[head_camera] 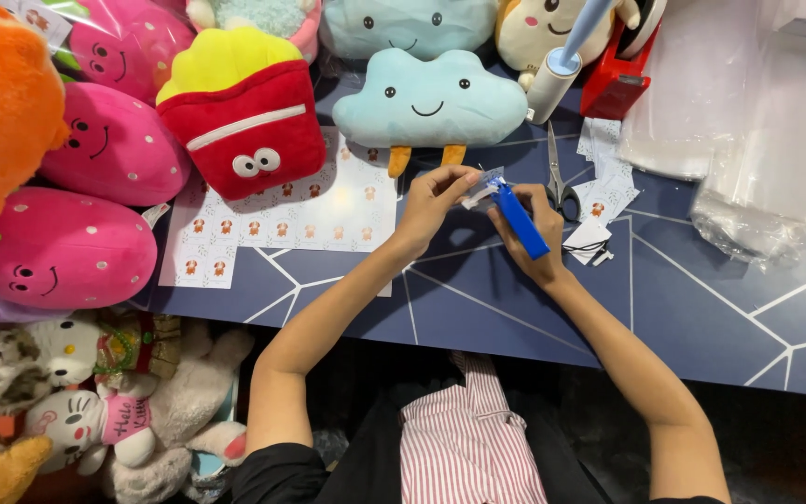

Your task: Cutting individual labels from a printed sheet and attaching them to various plush toys using a blue applicator tool.

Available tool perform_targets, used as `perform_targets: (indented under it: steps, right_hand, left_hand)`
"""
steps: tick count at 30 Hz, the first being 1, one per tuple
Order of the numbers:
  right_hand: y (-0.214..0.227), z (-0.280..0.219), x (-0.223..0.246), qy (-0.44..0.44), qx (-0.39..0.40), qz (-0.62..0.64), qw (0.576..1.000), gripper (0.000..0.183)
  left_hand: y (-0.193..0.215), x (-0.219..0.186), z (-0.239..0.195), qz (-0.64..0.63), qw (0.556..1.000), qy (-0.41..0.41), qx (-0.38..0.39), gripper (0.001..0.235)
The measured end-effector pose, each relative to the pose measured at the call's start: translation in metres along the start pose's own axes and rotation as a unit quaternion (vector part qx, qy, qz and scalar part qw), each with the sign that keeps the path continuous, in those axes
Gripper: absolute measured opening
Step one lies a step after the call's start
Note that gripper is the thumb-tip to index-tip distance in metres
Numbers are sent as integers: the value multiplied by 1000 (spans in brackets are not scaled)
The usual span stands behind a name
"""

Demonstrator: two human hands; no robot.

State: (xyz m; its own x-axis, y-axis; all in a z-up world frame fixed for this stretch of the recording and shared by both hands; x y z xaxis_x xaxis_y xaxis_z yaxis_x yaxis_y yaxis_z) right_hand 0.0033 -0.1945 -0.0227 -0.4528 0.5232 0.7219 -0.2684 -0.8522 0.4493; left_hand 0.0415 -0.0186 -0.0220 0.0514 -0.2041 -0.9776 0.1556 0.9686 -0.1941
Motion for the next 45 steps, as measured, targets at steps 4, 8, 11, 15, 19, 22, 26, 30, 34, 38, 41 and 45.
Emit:
perform_targets:
  steps: [4, 8, 11, 15, 19, 22, 26, 30, 34, 38, 41, 45]
  right_hand:
    - [2, 3, 2, -18, -6, 11, 1000, 27]
    - [7, 6, 3, -38, -16, 7, 999, 29]
    - [15, 11, -3, -53, -30, 23, 998, 28]
    - [16, 15, -19, -108, -13, 151, 982, 37]
    - [21, 19, -28, -130, -23, 176, 975, 39]
    - [22, 18, -32, -144, -25, 188, 971, 43]
    - [21, 14, -35, -133, -8, 194, 972, 44]
    - [19, 14, -38, -109, 5, 219, 970, 46]
    - [20, 15, -34, -123, 1, 209, 970, 44]
    - [22, 15, -34, -131, -10, 174, 976, 45]
    - [21, 4, -59, -179, -8, 107, 978, 30]
    - [21, 0, -68, -199, -17, 69, 978, 25]
  left_hand:
    - [1, -6, 6, 38, 998, -41, 8, 24]
    - [11, -23, 17, 139, 977, -163, 19, 19]
    - [28, -22, 50, 204, 951, -231, 10, 19]
    - [44, -52, 96, 349, 890, -294, 18, 22]
    - [55, -39, 155, 423, 848, -314, 56, 32]
    - [52, -30, 183, 511, 831, -205, 82, 56]
    - [55, 16, 221, 625, 774, -79, 59, 68]
    - [51, 35, 230, 684, 722, -92, 36, 87]
    - [54, 27, 211, 632, 757, -165, 9, 62]
    - [50, 27, 183, 664, 693, -279, -13, 74]
    - [41, 12, 150, 695, 606, -379, -72, 76]
    - [29, -20, 102, 697, 545, -440, -150, 70]
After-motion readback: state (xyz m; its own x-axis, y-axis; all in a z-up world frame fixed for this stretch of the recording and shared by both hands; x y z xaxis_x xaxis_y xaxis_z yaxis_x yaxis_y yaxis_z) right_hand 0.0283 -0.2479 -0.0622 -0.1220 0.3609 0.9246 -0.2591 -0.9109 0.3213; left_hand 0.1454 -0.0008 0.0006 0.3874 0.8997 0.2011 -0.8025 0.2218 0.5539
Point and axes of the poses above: each hand's wrist, its own z-axis towards the middle knuckle, its own y-axis out of the back of the hand, x = y × z, the point moved 4 cm from there along z, towards the middle knuckle, and after that the axes turned 6 degrees about -y, right-handed, at the moved point
